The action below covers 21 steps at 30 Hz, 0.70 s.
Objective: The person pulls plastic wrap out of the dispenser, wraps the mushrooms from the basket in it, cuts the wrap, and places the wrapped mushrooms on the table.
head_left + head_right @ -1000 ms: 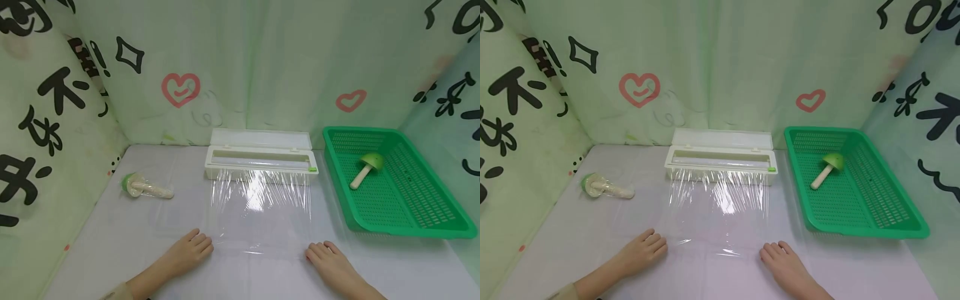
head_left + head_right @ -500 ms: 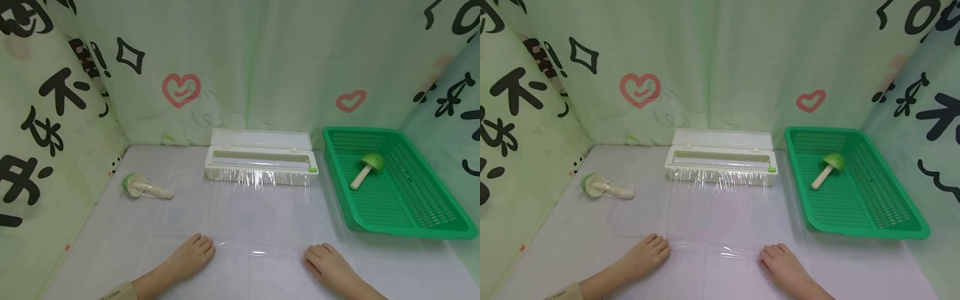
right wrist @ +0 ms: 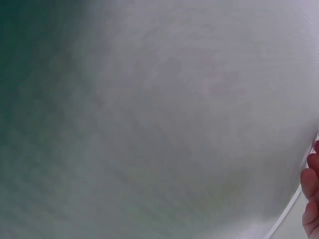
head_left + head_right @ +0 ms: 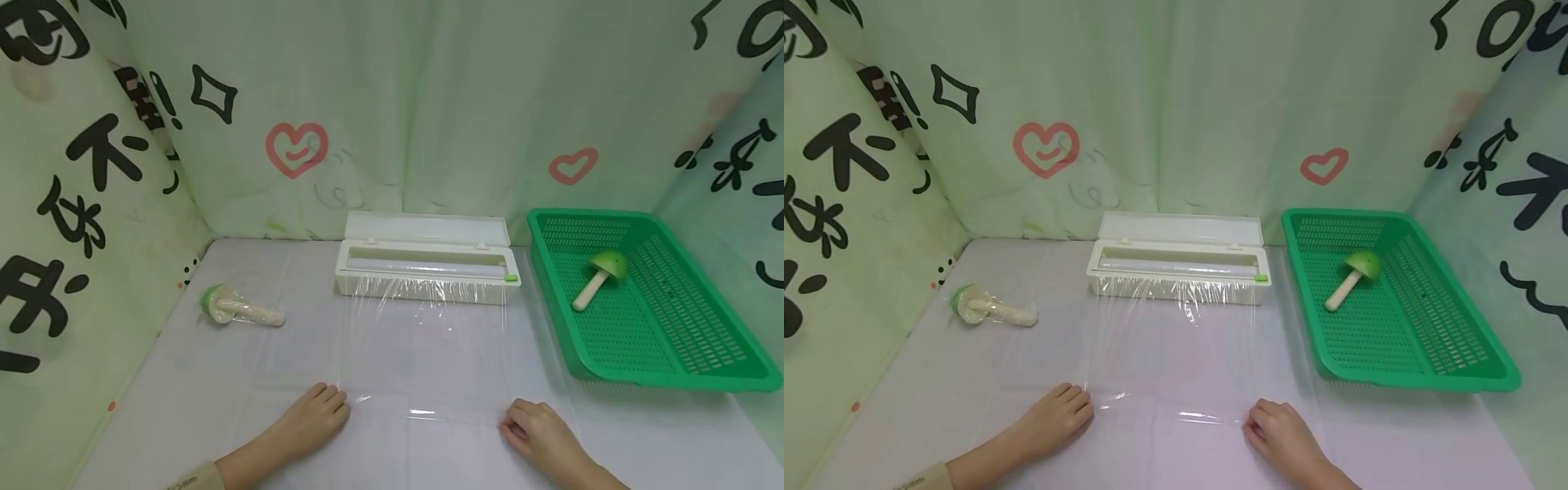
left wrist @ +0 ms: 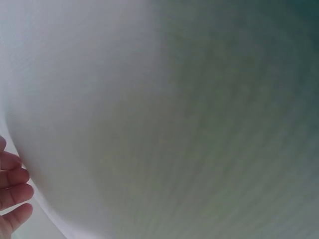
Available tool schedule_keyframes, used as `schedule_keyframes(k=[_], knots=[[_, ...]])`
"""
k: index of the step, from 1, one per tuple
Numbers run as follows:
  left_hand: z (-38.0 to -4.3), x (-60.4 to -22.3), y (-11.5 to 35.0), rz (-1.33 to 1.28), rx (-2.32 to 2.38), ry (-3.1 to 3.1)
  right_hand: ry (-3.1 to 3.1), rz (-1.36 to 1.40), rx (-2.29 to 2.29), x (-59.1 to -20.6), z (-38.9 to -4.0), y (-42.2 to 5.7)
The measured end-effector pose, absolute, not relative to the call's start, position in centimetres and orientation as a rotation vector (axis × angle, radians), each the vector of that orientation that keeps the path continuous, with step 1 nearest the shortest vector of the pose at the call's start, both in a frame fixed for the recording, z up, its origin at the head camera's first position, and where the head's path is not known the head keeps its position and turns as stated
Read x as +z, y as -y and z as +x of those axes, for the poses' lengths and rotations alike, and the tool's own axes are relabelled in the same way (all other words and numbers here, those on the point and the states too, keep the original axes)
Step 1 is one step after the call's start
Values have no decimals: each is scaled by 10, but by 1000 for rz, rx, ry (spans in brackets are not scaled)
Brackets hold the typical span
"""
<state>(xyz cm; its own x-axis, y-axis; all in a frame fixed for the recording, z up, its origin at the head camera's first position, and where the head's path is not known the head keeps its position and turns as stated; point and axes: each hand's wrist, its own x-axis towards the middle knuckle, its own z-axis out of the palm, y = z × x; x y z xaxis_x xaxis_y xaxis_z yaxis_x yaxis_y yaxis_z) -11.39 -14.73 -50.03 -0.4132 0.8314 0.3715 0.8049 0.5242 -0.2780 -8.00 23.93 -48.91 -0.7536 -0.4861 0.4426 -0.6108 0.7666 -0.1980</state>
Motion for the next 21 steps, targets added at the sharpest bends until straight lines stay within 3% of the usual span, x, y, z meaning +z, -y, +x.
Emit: schedule_keyframes(k=[6,13,17,21], knots=[[-115,-501,147,-1325,35,2311,2523,816,404,-435,-105,-245],[-117,-501,146,-1301,15,2260,2596,212,546,-332,-189,-298],[-117,-502,146,-1297,10,2239,2735,-126,638,-322,-242,-348],[-118,-502,146,-1296,7,2236,2873,-343,666,-344,-276,-385]])
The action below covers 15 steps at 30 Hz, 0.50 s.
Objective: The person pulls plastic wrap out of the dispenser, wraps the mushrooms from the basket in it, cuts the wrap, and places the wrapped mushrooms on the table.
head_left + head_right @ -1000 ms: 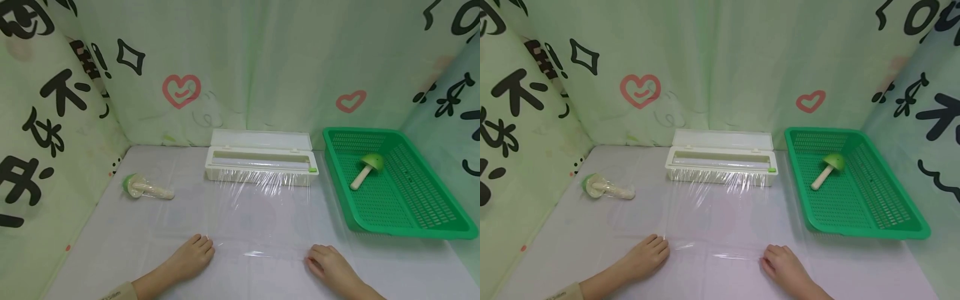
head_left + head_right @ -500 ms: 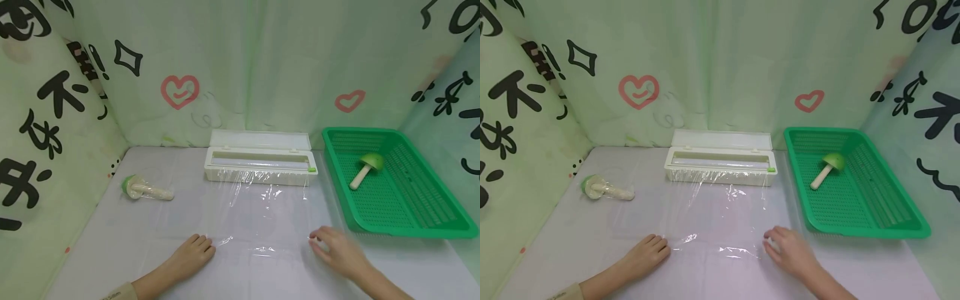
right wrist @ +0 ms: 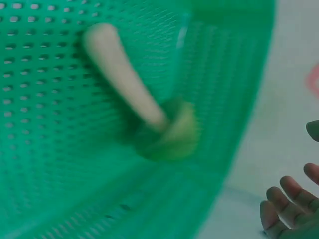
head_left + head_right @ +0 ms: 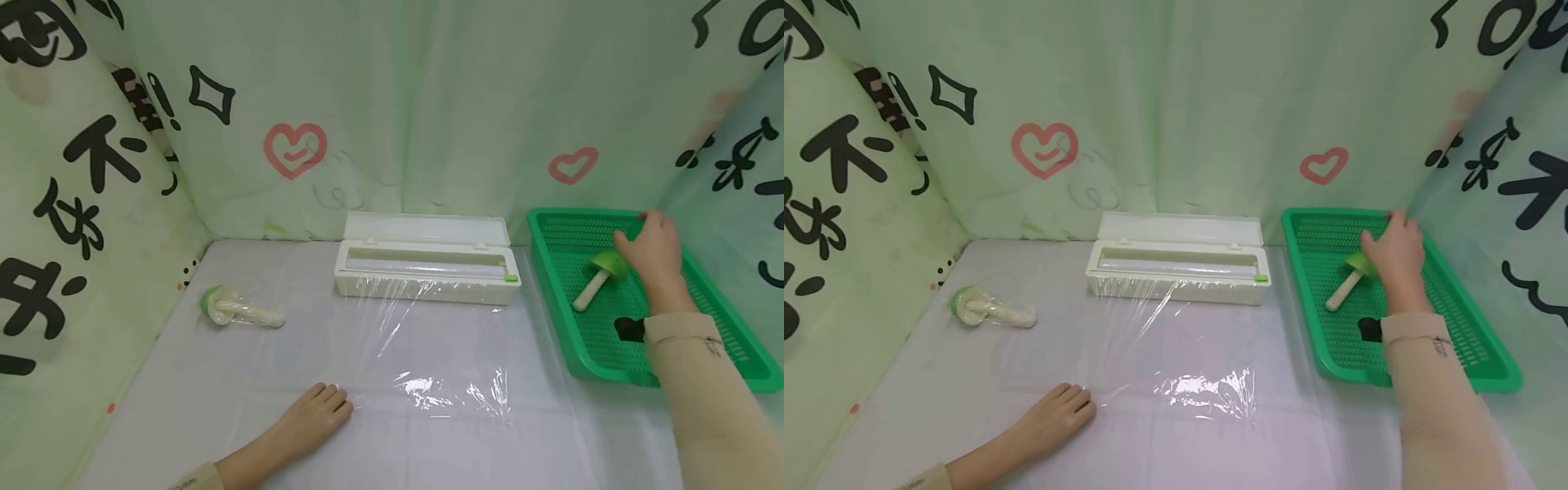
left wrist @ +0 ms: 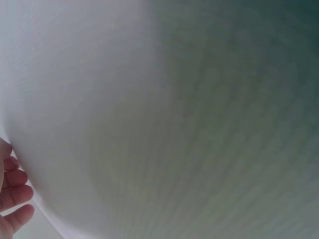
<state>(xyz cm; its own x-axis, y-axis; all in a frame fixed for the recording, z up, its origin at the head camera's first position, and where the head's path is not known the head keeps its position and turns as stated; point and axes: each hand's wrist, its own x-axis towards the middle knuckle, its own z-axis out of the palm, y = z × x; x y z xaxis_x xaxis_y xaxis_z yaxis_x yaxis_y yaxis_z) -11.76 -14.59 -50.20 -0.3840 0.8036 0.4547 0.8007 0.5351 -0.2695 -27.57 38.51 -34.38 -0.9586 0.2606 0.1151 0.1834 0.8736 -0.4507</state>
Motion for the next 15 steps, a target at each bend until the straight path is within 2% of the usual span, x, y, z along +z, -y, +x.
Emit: schedule_keyframes(k=[6,15], knots=[[-117,-502,145,-1295,-12,2245,3021,-563,713,-385,-293,-402],[-116,-503,146,-1294,-20,2266,3040,-620,720,-419,-293,-394]])
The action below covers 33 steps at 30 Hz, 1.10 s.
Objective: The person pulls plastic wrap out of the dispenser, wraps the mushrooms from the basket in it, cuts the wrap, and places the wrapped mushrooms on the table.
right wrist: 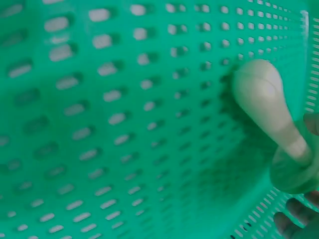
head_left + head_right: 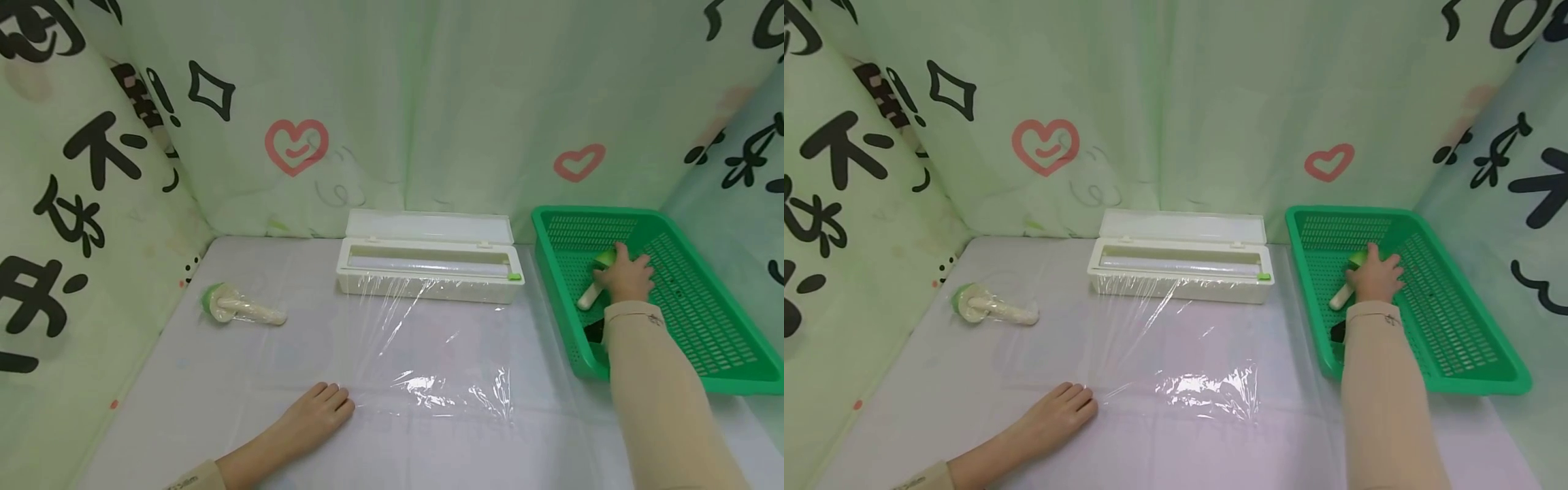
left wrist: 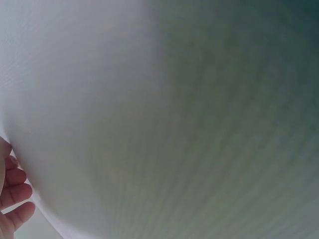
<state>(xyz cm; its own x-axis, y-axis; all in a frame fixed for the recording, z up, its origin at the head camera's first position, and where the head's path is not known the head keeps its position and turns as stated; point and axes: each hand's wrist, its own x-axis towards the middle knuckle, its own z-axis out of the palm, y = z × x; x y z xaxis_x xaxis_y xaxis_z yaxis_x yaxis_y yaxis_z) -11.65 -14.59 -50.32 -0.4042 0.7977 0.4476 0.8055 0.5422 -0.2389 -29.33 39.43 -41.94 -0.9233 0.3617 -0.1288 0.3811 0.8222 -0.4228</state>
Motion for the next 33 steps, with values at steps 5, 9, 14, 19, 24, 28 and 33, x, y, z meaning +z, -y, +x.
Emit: schedule_keyframes(k=[5,9,14,19,24,28,33], knots=[[-116,-501,146,-1294,-15,2273,-2920,655,-765,-426,-294,-394],[-116,-500,145,-1297,3,2280,-2908,693,-815,-428,-294,-395],[-116,-500,145,-1292,7,2280,-2921,689,-820,-428,-296,-395],[-115,-501,145,-1289,3,2282,-2935,647,-780,-427,-295,-398],[-116,-502,145,-1297,3,2295,-2997,572,-694,-421,-297,-402],[-116,-503,146,-1297,11,2304,-3094,468,-637,-403,-303,-406],[-116,-503,147,-1300,23,2315,-3307,244,-524,-360,-302,-394]])
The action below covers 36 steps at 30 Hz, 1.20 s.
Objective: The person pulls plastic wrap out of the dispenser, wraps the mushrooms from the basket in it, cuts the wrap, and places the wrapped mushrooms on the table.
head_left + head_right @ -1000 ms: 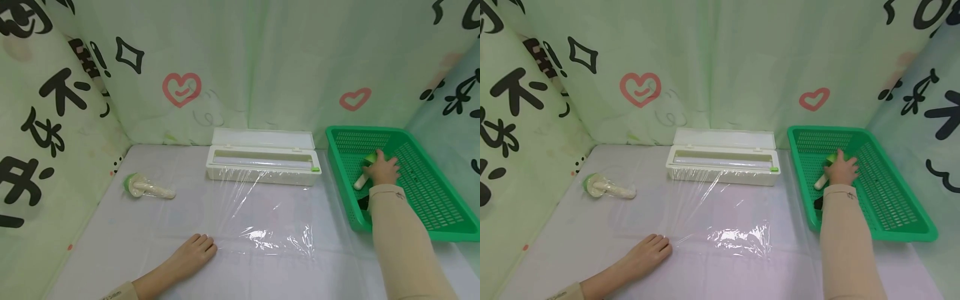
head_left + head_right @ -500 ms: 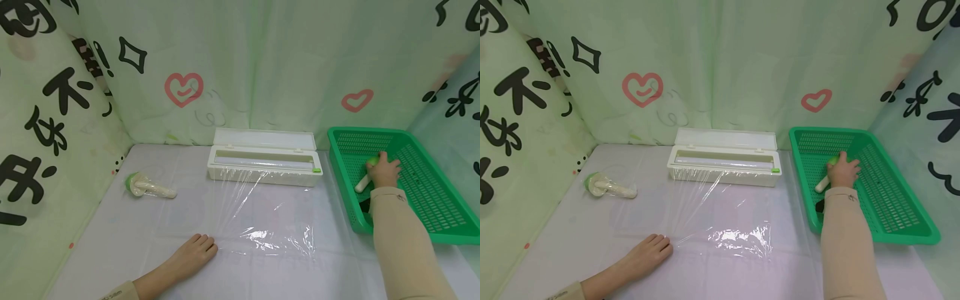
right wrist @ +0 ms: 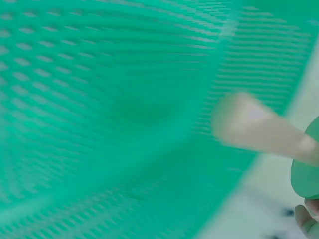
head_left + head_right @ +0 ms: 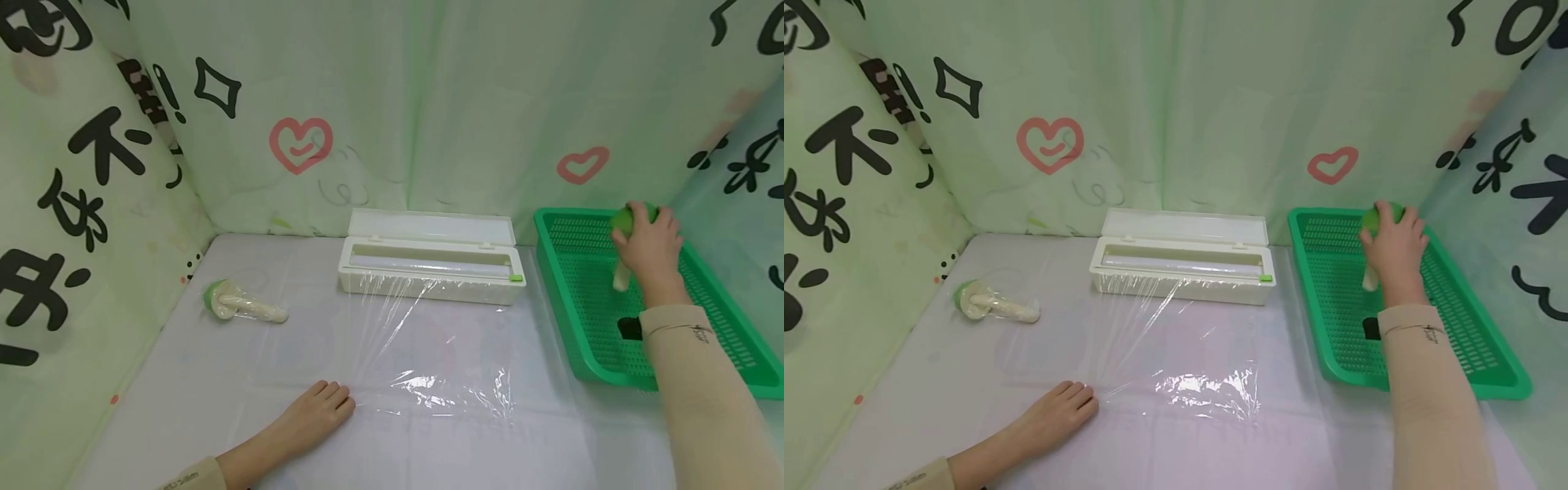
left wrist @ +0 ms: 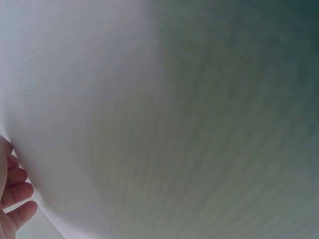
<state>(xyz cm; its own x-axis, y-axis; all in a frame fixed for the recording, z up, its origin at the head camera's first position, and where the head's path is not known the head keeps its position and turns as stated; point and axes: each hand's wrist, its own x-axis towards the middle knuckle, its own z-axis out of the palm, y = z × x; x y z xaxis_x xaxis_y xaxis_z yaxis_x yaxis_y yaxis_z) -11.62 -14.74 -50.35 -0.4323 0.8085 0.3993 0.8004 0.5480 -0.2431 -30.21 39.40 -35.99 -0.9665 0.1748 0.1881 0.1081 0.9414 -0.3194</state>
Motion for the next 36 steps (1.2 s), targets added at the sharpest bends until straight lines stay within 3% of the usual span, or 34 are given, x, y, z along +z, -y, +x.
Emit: schedule_keyframes(k=[7,12,24,36], knots=[[-115,-502,149,-1305,37,2312,2673,210,207,-287,-269,-330],[-116,-502,150,-1297,54,2311,2383,723,99,-274,-235,-266],[-118,-504,150,-1306,35,2297,2418,1380,4,-361,-175,-135],[-118,-501,148,-1311,47,2264,2484,1575,-160,-426,-161,-94]])
